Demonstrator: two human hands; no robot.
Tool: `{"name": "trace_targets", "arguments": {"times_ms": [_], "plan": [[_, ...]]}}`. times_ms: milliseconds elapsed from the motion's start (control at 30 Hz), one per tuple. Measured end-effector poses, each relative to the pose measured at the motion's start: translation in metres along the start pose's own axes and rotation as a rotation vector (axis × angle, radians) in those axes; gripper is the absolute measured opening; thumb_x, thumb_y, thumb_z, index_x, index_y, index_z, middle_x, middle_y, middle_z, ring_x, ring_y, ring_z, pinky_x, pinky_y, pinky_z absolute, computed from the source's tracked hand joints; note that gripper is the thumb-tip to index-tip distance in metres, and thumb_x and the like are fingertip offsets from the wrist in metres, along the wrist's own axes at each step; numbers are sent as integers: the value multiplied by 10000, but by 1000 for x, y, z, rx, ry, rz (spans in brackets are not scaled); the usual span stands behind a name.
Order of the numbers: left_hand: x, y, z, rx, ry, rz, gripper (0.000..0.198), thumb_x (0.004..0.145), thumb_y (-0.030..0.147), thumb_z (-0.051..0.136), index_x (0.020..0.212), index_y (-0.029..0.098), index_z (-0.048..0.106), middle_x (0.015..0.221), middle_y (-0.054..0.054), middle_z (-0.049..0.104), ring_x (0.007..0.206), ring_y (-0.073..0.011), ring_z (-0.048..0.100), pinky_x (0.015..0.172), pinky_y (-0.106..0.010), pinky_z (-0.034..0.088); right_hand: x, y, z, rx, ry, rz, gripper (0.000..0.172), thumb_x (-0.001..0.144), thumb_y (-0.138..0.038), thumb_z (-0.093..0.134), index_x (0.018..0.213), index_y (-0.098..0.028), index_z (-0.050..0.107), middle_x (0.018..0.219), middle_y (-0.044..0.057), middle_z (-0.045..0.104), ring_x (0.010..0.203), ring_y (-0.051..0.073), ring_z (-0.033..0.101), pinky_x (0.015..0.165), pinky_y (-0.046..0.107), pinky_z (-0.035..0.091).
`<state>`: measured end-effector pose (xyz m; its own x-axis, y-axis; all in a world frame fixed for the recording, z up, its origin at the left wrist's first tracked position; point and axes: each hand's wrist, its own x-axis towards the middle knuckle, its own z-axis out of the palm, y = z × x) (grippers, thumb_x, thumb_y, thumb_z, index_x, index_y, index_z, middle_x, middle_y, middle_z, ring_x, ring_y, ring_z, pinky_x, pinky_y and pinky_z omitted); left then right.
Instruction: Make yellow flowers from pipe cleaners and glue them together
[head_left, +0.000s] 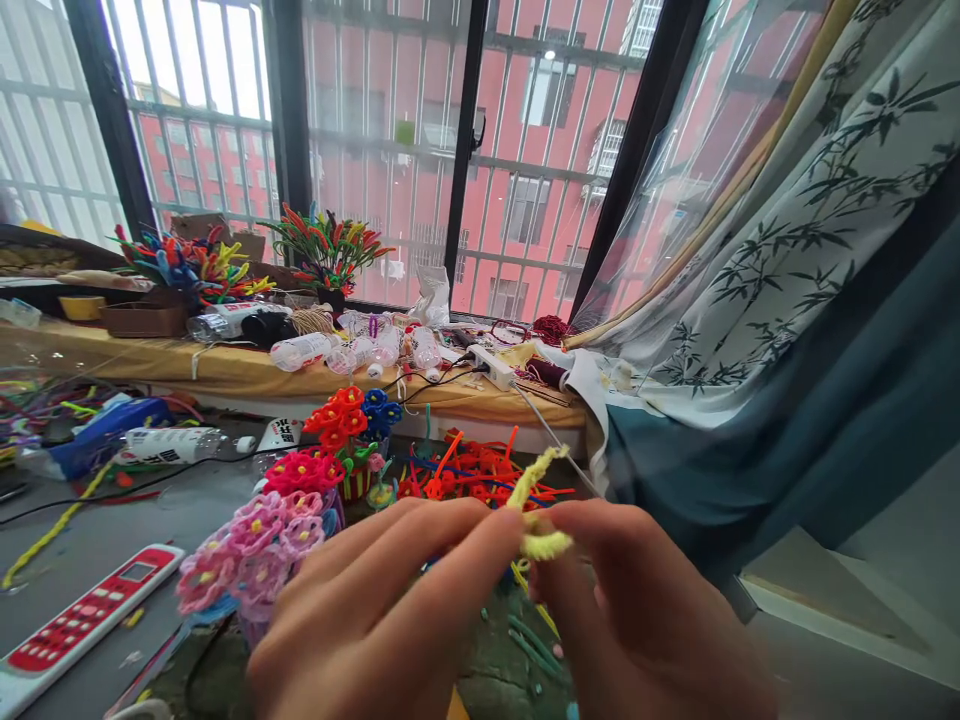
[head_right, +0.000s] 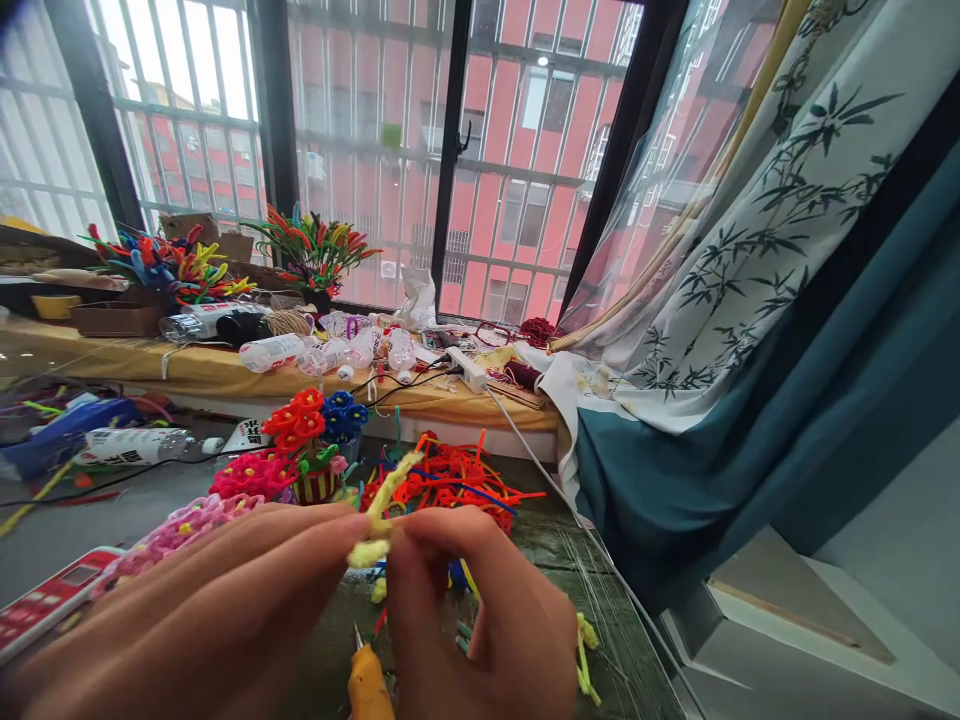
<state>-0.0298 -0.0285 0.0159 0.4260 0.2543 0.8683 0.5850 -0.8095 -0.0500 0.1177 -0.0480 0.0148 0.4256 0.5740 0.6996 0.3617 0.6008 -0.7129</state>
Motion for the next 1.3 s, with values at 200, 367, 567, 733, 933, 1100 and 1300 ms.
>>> {"name": "trace_targets", "arguments": {"times_ms": [200, 367, 567, 733, 933, 1100, 1300], "plan": [[2, 3, 3, -37, 102, -63, 307, 1037, 319, 433, 1029, 241, 730, 904, -40, 776, 740, -141, 738, 710, -209, 598, 12, 0, -10, 294, -220, 382, 111, 791, -288, 752, 696, -239, 722, 547, -32, 678, 429, 101, 575, 403, 166, 472], [17, -3, -3, -205, 63, -96, 215, 883, 76, 605, 931, 230, 746, 884, -9, 793, 772, -131, 748, 718, -173, 601, 12, 6, -6, 148, -191, 246, 91, 797, -275, 741, 712, -247, 725, 561, -41, 679, 467, 97, 575, 422, 168, 430], [21, -4, 4, -621, 83, -606, 199, 810, 140, 716, 925, 302, 720, 708, 109, 772, 590, -84, 723, 553, -102, 568, 7, 15, 2, 3, -112, -188, 144, 865, -153, 659, 783, -267, 691, 661, -75, 718, 557, 87, 611, 559, 181, 469], [21, -7, 11, -568, 4, -578, 130, 794, 136, 757, 724, 228, 696, 606, 99, 716, 519, -65, 666, 513, -102, 518, 8, 21, 3, -56, -128, -241, 134, 869, -146, 654, 790, -251, 681, 676, -73, 709, 567, 84, 604, 580, 181, 468], [6, -14, 21, -9, 26, -223, 179, 882, 57, 619, 741, 165, 640, 636, 28, 676, 551, -99, 621, 566, -212, 474, 7, 21, 4, 53, -258, 207, 148, 843, -291, 691, 715, -217, 698, 616, -24, 669, 539, 112, 573, 512, 207, 439], [0, -12, 28, 73, 87, -248, 221, 874, 63, 614, 685, 171, 577, 580, 42, 611, 502, -92, 564, 532, -216, 433, 12, 22, 7, 308, -357, 511, 230, 807, -373, 747, 698, -180, 688, 521, -43, 546, 454, 84, 453, 432, 197, 358], [12, -21, 22, -501, -106, -735, 172, 887, 282, 657, 748, 181, 659, 630, 27, 693, 559, -121, 652, 525, -198, 499, 14, 36, 14, 239, -358, 319, 186, 869, -350, 685, 775, -189, 694, 594, -19, 622, 510, 121, 545, 502, 231, 441]]}}
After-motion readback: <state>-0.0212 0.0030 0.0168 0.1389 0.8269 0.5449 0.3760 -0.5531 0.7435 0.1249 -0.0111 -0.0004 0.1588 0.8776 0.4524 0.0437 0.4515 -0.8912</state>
